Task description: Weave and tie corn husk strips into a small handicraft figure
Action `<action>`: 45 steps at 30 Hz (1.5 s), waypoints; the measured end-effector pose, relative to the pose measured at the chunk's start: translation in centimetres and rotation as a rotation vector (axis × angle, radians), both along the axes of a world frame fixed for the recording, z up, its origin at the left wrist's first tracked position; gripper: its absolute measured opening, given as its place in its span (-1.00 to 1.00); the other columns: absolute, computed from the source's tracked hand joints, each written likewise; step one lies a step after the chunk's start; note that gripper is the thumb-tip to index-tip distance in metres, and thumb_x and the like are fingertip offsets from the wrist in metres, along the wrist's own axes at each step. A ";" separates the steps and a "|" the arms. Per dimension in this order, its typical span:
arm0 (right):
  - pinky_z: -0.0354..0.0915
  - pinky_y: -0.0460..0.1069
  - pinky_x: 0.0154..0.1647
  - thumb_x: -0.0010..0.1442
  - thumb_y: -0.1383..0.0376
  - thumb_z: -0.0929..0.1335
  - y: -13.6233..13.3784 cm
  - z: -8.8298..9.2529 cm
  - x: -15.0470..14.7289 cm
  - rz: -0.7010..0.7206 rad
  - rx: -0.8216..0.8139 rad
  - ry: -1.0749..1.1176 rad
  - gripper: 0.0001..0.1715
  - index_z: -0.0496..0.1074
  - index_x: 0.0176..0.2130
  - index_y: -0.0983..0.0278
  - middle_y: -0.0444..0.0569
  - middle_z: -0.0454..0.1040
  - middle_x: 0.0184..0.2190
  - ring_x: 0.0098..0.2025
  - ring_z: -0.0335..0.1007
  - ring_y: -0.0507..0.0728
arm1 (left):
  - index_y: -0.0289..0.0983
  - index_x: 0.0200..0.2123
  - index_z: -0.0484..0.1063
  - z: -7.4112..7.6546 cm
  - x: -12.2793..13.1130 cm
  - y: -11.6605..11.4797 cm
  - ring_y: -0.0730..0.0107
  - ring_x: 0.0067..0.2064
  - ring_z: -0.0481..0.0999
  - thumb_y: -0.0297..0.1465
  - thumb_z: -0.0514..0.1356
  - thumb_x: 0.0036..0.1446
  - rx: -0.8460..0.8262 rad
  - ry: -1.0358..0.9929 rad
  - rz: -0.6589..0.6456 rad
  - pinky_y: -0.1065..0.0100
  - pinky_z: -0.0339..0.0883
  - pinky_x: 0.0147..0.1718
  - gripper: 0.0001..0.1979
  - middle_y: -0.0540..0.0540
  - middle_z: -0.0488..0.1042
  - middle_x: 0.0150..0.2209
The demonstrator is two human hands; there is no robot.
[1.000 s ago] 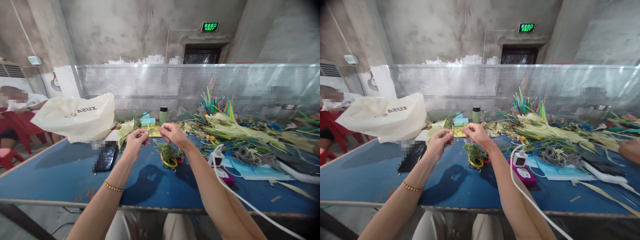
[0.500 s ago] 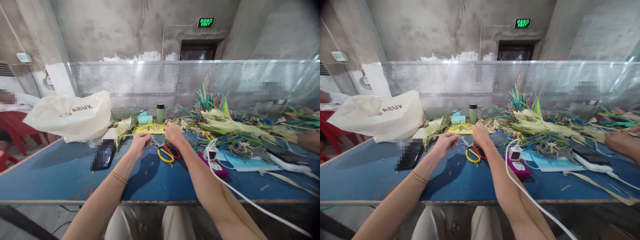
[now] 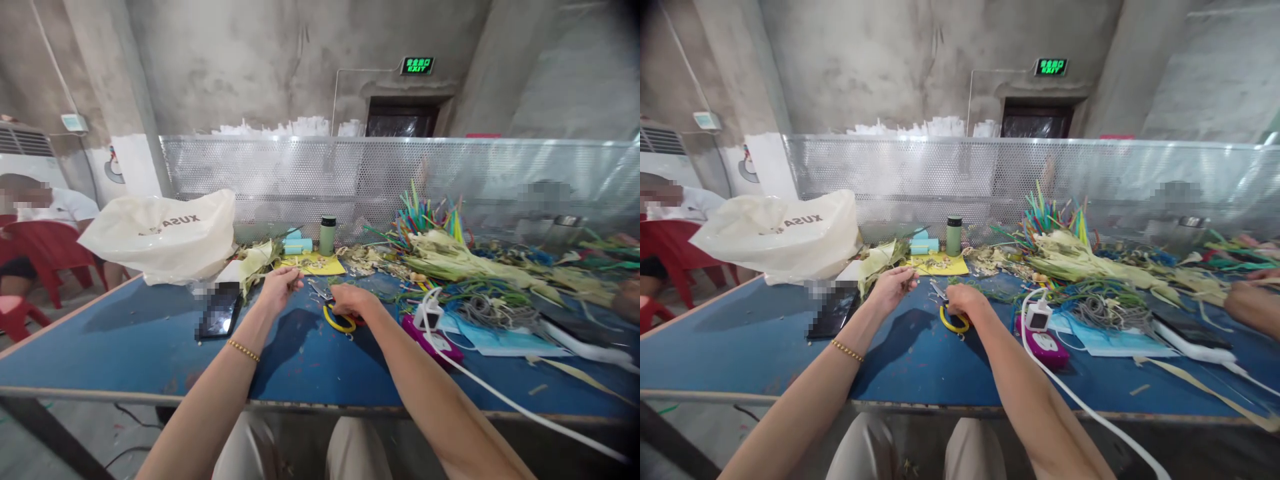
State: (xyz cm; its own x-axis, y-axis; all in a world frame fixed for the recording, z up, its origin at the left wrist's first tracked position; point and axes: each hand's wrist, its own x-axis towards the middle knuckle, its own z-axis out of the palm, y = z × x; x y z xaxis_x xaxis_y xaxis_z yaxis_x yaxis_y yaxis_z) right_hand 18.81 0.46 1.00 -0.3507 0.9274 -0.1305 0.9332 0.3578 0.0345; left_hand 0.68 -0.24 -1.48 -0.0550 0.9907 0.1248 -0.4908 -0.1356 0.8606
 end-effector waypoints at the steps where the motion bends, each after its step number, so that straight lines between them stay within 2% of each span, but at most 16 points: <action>1: 0.33 0.00 -0.31 -0.10 0.44 0.39 0.0 -0.2 0.3 0.000 -0.001 0.012 -0.55 0.50 -0.12 0.40 0.31 0.55 -0.15 -0.14 0.52 0.30 | -0.38 -0.42 0.41 0.0 0.0 -0.1 0.53 -0.59 0.44 -0.52 0.31 -0.09 0.017 0.001 0.004 0.49 0.27 -0.58 -0.87 -0.08 0.50 -0.51; 5: 0.31 -0.01 -0.29 0.02 0.32 0.36 -0.6 -1.3 1.2 -0.026 0.057 0.069 -0.49 0.38 0.00 0.39 0.30 0.52 -0.09 -0.08 0.49 0.29 | -0.35 -0.30 0.41 0.0 0.0 0.0 0.46 -0.58 0.46 -0.47 0.31 -0.12 0.083 0.055 0.055 0.45 0.23 -0.57 -0.75 -0.07 0.51 -0.49; 7: 0.30 -0.04 -0.39 0.02 0.27 0.37 -0.7 -2.0 1.2 -0.064 0.067 0.207 -0.50 0.38 -0.02 0.38 0.27 0.53 -0.15 -0.21 0.51 0.25 | -0.34 -0.28 0.41 0.0 0.0 0.1 0.45 -0.58 0.45 -0.45 0.27 -0.08 0.141 0.181 0.145 0.44 0.21 -0.56 -0.77 -0.05 0.50 -0.49; 9: 0.24 -0.08 -0.56 0.00 0.24 0.41 -0.7 -2.5 0.9 -0.122 0.015 0.436 -0.45 0.37 0.00 0.34 0.18 0.54 -0.20 -0.46 0.47 0.13 | -0.32 -0.31 0.43 0.0 -0.2 0.3 0.44 -0.54 0.45 -0.46 0.21 -0.02 0.240 0.414 0.299 0.41 0.23 -0.49 -0.86 -0.04 0.48 -0.48; 11: 0.16 -0.10 -0.70 -0.01 0.24 0.43 -0.6 -2.8 0.4 -0.185 -0.067 0.644 -0.38 0.34 0.06 0.32 0.08 0.53 -0.24 -0.64 0.33 0.01 | -0.29 -0.32 0.47 0.1 -0.4 0.4 0.39 -0.41 0.47 -0.49 0.16 0.04 0.357 0.704 0.499 0.37 0.28 -0.36 -0.87 -0.07 0.49 -0.42; 13: 0.11 -0.12 -0.76 0.00 0.24 0.44 -0.7 -2.8 -0.1 -0.234 -0.146 0.790 -0.33 0.32 0.10 0.33 -0.02 0.51 -0.34 -0.70 0.21 -0.06 | -0.26 -0.28 0.51 0.1 -0.8 0.5 0.32 -0.27 0.48 -0.50 0.12 0.09 0.438 0.949 0.670 0.33 0.28 -0.22 -0.82 -0.12 0.51 -0.31; 15: 0.08 -0.14 -0.79 0.02 0.22 0.45 -1.0 -2.6 -0.4 -0.239 -0.224 0.929 -0.29 0.30 0.13 0.34 -0.13 0.46 -0.47 -0.72 0.13 -0.08 | -0.26 -0.24 0.53 0.3 -1.1 0.7 0.27 -0.20 0.48 -0.50 0.09 0.13 0.461 1.093 0.751 0.30 0.27 -0.17 -0.78 -0.16 0.52 -0.25; 19: 0.07 -0.18 -0.80 0.01 0.06 0.48 -1.7 -2.0 -0.3 -0.161 -0.332 1.169 -0.26 0.31 0.11 0.27 -0.23 0.39 -0.57 -0.73 0.08 -0.11 | -0.31 -0.23 0.53 0.8 -1.3 1.0 0.26 -0.23 0.51 -0.49 0.10 0.13 0.389 1.178 0.745 0.31 0.28 -0.18 -0.78 -0.18 0.55 -0.27; 22: 0.14 -0.20 -0.76 -0.02 0.00 0.50 -1.7 -1.8 0.1 -0.121 -0.457 1.282 -0.33 0.36 -0.01 0.26 -0.23 0.36 -0.58 -0.69 0.20 -0.09 | -0.30 -0.24 0.53 1.8 -0.9 1.1 0.27 -0.25 0.52 -0.49 0.11 0.12 0.360 1.236 0.711 0.33 0.27 -0.21 -0.79 -0.16 0.57 -0.30; 27: 0.34 -0.13 -0.63 0.07 -0.02 0.45 -1.5 -1.7 0.5 -0.066 -0.675 1.452 -0.51 0.29 -0.19 0.24 -0.19 0.39 -0.53 -0.54 0.45 0.04 | -0.25 -0.20 0.51 4.7 0.6 0.9 0.24 -0.18 0.52 -0.49 0.09 0.14 0.469 1.411 0.722 0.31 0.24 -0.19 -0.78 -0.16 0.57 -0.24; 30: 0.38 -0.10 -0.59 0.12 -0.01 0.41 -1.7 -1.8 0.4 -0.020 -0.679 1.508 -0.57 0.29 -0.23 0.25 -0.13 0.44 -0.50 -0.51 0.48 0.07 | -0.25 -0.19 0.49 6.2 1.7 1.0 0.17 -0.14 0.50 -0.47 0.05 0.19 0.541 1.554 0.781 0.23 0.19 -0.13 -0.77 -0.18 0.55 -0.20; 32: 0.39 -0.08 -0.56 0.16 -0.04 0.37 -1.9 -1.8 0.3 -0.044 -0.666 1.549 -0.56 0.31 -0.23 0.27 -0.09 0.47 -0.49 -0.50 0.48 0.08 | -0.25 -0.18 0.48 6.9 2.2 1.3 0.14 -0.14 0.49 -0.46 0.01 0.23 0.589 1.645 0.835 0.19 0.15 -0.11 -0.75 -0.20 0.53 -0.19; 34: 0.41 -0.06 -0.53 0.19 -0.05 0.33 -2.0 -1.7 0.3 -0.057 -0.720 1.594 -0.54 0.32 -0.21 0.29 -0.05 0.49 -0.49 -0.50 0.49 0.10 | -0.26 -0.19 0.48 7.2 2.6 1.8 0.14 -0.15 0.49 -0.46 -0.02 0.25 0.631 1.716 0.872 0.17 0.11 -0.10 -0.73 -0.22 0.52 -0.19; 38: 0.40 -0.06 -0.53 0.28 0.00 0.23 -2.2 -1.2 0.5 0.021 -0.917 1.690 -0.56 0.34 -0.21 0.33 -0.01 0.49 -0.51 -0.51 0.48 0.09 | -0.27 -0.20 0.48 7.7 2.8 3.0 0.14 -0.17 0.49 -0.45 -0.04 0.26 0.654 1.780 0.876 0.18 0.09 -0.14 -0.72 -0.21 0.52 -0.22; 41: 0.39 -0.06 -0.56 0.33 0.04 0.16 -2.4 -0.5 0.6 0.011 -0.914 1.767 -0.56 0.34 -0.24 0.36 0.02 0.49 -0.52 -0.54 0.47 0.09 | -0.27 -0.21 0.48 7.9 2.7 3.4 0.14 -0.16 0.49 -0.45 -0.06 0.27 0.629 1.783 0.886 0.17 0.08 -0.13 -0.70 -0.22 0.53 -0.21; 45: 0.37 -0.04 -0.59 0.30 -0.02 0.18 -3.0 0.0 0.6 -0.023 -0.879 1.853 -0.52 0.33 -0.21 0.35 -0.02 0.46 -0.56 -0.60 0.44 0.10 | -0.26 -0.19 0.47 7.4 2.6 3.5 0.13 -0.14 0.49 -0.42 -0.07 0.28 0.630 1.745 0.890 0.17 0.08 -0.11 -0.69 -0.22 0.54 -0.21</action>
